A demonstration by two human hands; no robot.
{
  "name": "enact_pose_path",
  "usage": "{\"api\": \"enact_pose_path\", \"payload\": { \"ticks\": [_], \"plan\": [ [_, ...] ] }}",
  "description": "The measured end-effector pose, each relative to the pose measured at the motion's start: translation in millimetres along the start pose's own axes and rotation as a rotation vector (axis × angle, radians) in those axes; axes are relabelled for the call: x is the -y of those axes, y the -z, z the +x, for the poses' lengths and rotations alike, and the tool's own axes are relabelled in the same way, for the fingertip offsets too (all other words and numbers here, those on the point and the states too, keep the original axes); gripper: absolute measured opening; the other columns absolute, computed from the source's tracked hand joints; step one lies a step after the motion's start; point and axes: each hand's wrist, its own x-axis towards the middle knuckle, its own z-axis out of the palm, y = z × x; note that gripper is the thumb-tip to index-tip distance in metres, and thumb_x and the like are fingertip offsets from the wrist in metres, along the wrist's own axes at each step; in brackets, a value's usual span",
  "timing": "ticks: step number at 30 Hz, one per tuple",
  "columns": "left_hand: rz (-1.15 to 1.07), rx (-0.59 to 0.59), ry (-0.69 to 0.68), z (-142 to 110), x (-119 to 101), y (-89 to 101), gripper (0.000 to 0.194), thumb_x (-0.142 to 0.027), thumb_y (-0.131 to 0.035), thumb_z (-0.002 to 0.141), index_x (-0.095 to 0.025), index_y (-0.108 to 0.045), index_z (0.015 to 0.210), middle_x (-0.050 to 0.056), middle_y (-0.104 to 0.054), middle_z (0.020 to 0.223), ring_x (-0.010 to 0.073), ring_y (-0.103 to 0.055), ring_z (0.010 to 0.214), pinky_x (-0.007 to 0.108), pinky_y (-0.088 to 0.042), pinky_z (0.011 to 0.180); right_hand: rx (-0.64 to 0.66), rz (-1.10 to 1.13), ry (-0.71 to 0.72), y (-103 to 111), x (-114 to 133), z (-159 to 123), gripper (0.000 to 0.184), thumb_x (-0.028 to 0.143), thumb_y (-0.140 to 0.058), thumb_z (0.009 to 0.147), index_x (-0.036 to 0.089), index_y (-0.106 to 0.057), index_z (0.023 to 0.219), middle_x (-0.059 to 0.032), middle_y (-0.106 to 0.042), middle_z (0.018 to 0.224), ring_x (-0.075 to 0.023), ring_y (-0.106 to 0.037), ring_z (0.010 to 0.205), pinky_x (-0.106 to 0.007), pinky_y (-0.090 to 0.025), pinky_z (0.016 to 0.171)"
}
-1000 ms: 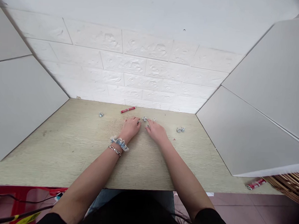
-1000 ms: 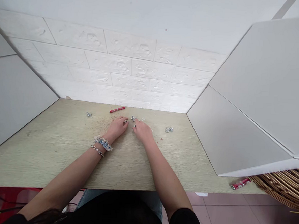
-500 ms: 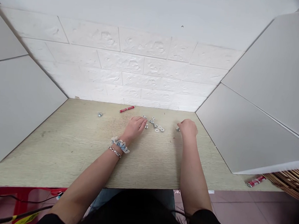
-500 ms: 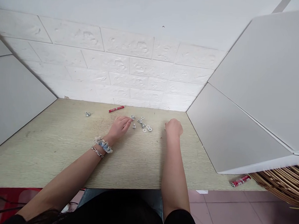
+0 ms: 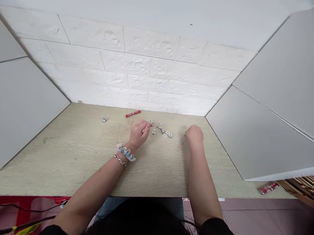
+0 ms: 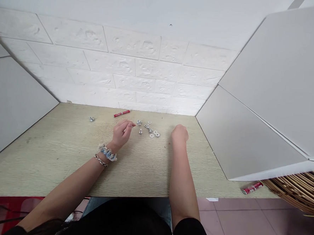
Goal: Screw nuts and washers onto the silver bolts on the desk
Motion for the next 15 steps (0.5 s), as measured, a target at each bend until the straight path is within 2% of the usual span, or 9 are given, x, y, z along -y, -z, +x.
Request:
{"api": "enact_pose_path", "payload": {
  "ticks": [4,6,9,12,15],
  "plan": [
    [-0.026,-0.013,-0.051,0,0,-1.5,0.032,-0.029,-0.032,0.088,-0.018,-0.063,0.086,0.006,-0.064,0.085,0.0154,-0.057,0.086,0.031,-0.043,0.084,-0.153,0.103,0.161,4,16,-12,0.026,0.016,-0.039,0.079,0.012,-0.064,0.085,-0.0155,-0.064,0.087,-0.0233,-0.06,0.082,-0.032,-0.043,0.068],
    [-0.017,-0.026,-0.062,0,-1,-4.2,0.029,-0.028,-0.035,0.088,-0.018,-0.062,0.096,0.006,-0.065,0.09,0.0152,-0.057,0.088,0.031,-0.043,0.085,-0.246,0.247,0.299,5,26,-21,0.026,0.023,-0.038,0.082,0.016,-0.063,0.085,-0.0108,-0.064,0.084,-0.0204,-0.058,0.081,-0.031,-0.042,0.071],
    [0.015,-0.038,-0.06,-1,-3,-8.2,0.031,-0.028,-0.038,0.088,-0.019,-0.056,0.11,0.006,-0.065,0.094,0.0144,-0.058,0.089,0.03,-0.044,0.085,-0.3,0.506,0.495,2,41,-35,0.023,0.027,-0.041,0.082,0.018,-0.062,0.083,-0.0055,-0.065,0.081,-0.0155,-0.056,0.073,-0.029,-0.041,0.074],
    [0.025,-0.034,-0.102,-2,-5,-11.1,0.033,-0.03,-0.041,0.087,-0.02,-0.052,0.116,0.006,-0.064,0.1,0.0141,-0.057,0.095,0.029,-0.044,0.089,-0.242,0.777,0.604,-4,53,-47,0.023,0.033,-0.047,0.079,0.017,-0.062,0.083,-0.0039,-0.065,0.081,-0.0135,-0.056,0.07,-0.027,-0.042,0.072],
    [0.014,-0.034,-0.169,-3,-5,-13.8,0.035,-0.031,-0.046,0.086,-0.019,-0.051,0.118,0.007,-0.061,0.107,0.0145,-0.055,0.1,0.029,-0.044,0.09,-0.079,0.996,0.627,-12,62,-54,0.024,0.038,-0.052,0.075,0.017,-0.061,0.081,-0.0026,-0.065,0.076,-0.0134,-0.056,0.069,-0.027,-0.044,0.068]
  ]
}}
